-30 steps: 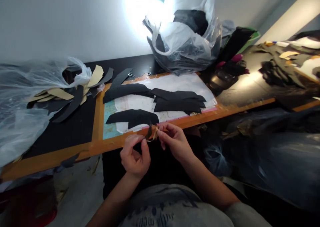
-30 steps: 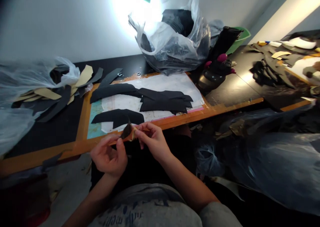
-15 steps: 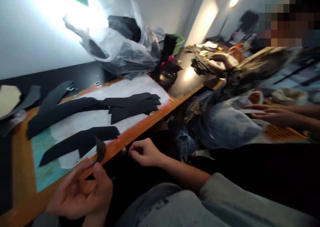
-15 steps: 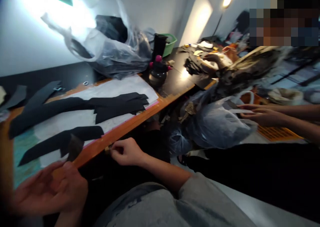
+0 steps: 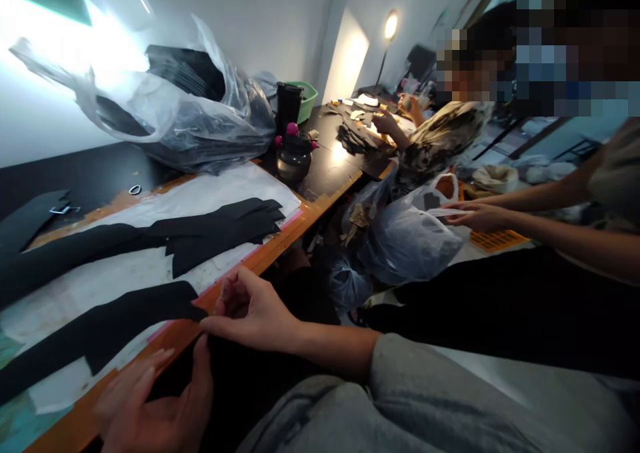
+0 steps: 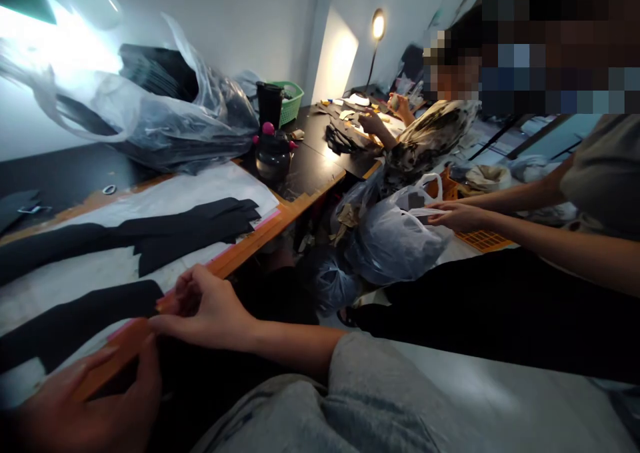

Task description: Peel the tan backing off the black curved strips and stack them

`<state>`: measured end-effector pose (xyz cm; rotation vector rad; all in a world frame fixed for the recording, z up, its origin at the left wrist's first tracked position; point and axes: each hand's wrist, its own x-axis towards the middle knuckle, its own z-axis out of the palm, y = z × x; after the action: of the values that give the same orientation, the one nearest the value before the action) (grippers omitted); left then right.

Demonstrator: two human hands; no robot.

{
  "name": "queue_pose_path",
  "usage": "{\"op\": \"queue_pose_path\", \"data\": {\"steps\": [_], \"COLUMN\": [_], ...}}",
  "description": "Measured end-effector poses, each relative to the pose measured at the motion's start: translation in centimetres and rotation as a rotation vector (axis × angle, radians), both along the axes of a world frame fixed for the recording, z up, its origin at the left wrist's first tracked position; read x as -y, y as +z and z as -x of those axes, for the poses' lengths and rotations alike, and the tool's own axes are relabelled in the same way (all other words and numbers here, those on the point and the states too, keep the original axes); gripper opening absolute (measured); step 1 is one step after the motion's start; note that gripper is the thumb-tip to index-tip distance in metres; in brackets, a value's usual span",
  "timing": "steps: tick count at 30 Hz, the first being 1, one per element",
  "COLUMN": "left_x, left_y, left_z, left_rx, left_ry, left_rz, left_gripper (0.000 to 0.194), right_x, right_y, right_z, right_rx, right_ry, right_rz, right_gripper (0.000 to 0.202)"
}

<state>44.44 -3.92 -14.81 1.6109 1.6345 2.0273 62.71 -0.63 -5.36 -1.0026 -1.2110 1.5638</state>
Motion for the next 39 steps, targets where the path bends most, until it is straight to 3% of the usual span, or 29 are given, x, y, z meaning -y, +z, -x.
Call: {"op": "queue_pose_path", "data": {"steps": [3,10,14,16,22,26,33,39], "left_x": [-0.5,-0.1,0.5,0.4,-0.6,-0.6,0.4,-1.6], "left_y": [-0.6,0.4,1.3,1.6,2.9,3.6,5.4,6.7], "left_z": [0.4,-0.8,0.3,1.7,6.5,7.5,8.8,13.4], "left_rx": [-0.21,-0.267,-0.287,-0.347,-0.536,-0.517,-0.28,-0.419], "left_ry": [0.096,0.076,0.112,0.184,0.32,0.255,-0.016,-0.078], "left_rz": [-0.122,-0.291,-0.047,0.129,0.624,0.701,0.566,0.666], "left_gripper": [0.057,0.069,0.062,0.058,0.046,0.027,0.015,0.017], "right_x": [-0.4,-1.3,-2.0,-2.1,-2.4,-2.9,-3.1,-4.5], "right_y": [-0.6,-1.3,-1.3,-1.5,-2.4,-2.6,-2.8,-3.2], "right_z": [-0.1,-1.2,-2.7,-3.3,-3.2,-3.0,-4.1,-0.1], "right_rx": [0.02,0.12,0.227,0.294,0.402,0.401,0.389,0.313], "right_ry": [0.012,-0.038,0.022,0.071,0.02,-0.003,-0.014,0.115], "right_rz": [-0.008,-0.1,-0.199,-0.249,-0.375,-0.519,-0.53,-0.429], "right_gripper": [0.053,0.038,0.035,0.034,0.03,0.03,0.033,0.029]}}
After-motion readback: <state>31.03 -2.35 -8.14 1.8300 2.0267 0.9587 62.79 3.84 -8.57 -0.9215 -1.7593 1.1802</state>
